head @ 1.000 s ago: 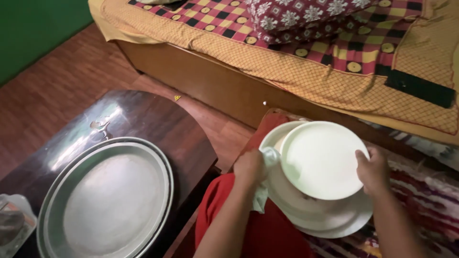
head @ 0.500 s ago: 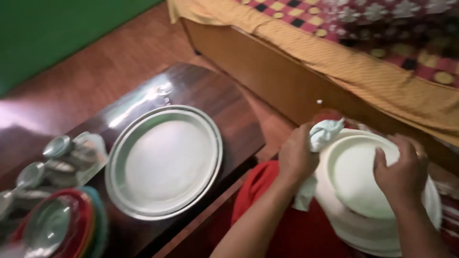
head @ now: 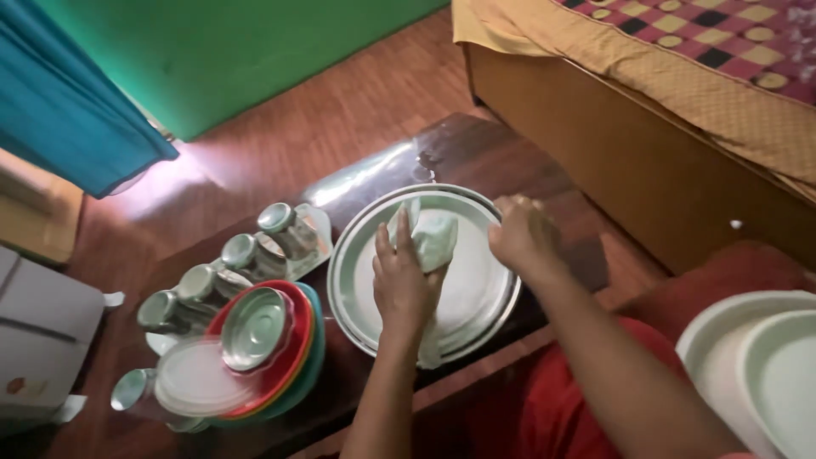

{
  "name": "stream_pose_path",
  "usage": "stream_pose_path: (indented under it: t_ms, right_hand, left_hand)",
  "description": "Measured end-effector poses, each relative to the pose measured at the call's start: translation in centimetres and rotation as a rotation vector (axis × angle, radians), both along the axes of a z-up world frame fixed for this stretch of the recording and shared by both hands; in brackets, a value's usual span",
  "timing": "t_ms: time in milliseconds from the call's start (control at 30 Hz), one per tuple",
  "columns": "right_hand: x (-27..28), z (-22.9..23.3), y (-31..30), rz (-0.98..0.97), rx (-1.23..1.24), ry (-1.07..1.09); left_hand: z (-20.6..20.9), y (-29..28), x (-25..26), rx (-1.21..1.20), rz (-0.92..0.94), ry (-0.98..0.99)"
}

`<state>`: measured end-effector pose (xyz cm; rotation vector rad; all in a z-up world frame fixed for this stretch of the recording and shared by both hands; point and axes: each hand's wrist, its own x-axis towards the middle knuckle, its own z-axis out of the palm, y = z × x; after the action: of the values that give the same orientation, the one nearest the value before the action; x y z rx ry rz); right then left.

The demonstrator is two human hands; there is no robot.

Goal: The person wipes several plates and a metal tray with a white cloth on a low wooden table. The person handles each item one at a time, turning them over to wipe both sides, then stacks the cleaned items on the right side of the table.

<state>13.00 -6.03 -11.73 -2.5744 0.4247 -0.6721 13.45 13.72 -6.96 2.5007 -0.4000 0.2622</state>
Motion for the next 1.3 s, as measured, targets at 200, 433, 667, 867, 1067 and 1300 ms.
stream_pose_path:
  t_ms: [200, 433, 667, 867, 1067, 1300]
  right_hand:
    - [0.9, -1.8, 2.9, -0.099, 0.003, 0.173]
    - [5.4, -6.0, 0.1, -0.114, 0.13, 0.063]
    - [5.9, -6.5, -3.6, -0.035, 0.48, 0.115]
    - [4.3, -6.3, -4.0, 0.175, 0.526, -0.227]
    - [2.5, -2.3, -1.2, 0.291, 1.274, -0.029]
    - [3.4, -3.0, -0.8, 0.213, 1.325, 0.12]
  left_hand:
    - [-10.1, 3.2, 2.5, 0.363, -0.033, 0.178]
    - [-9.3, 2.8, 2.2, 0.329, -0.026, 0.197]
    - [-10.7, 3.1, 2.4, 0.267, -0.064, 0.093]
    - [-10.6, 3.5, 2.8, 0.173, -0.085, -0.014]
    - [-8.4, 5.7, 4.6, 0.317, 0.096, 0.045]
    - [-10.1, 6.7, 8.4, 0.057, 0.106, -0.053]
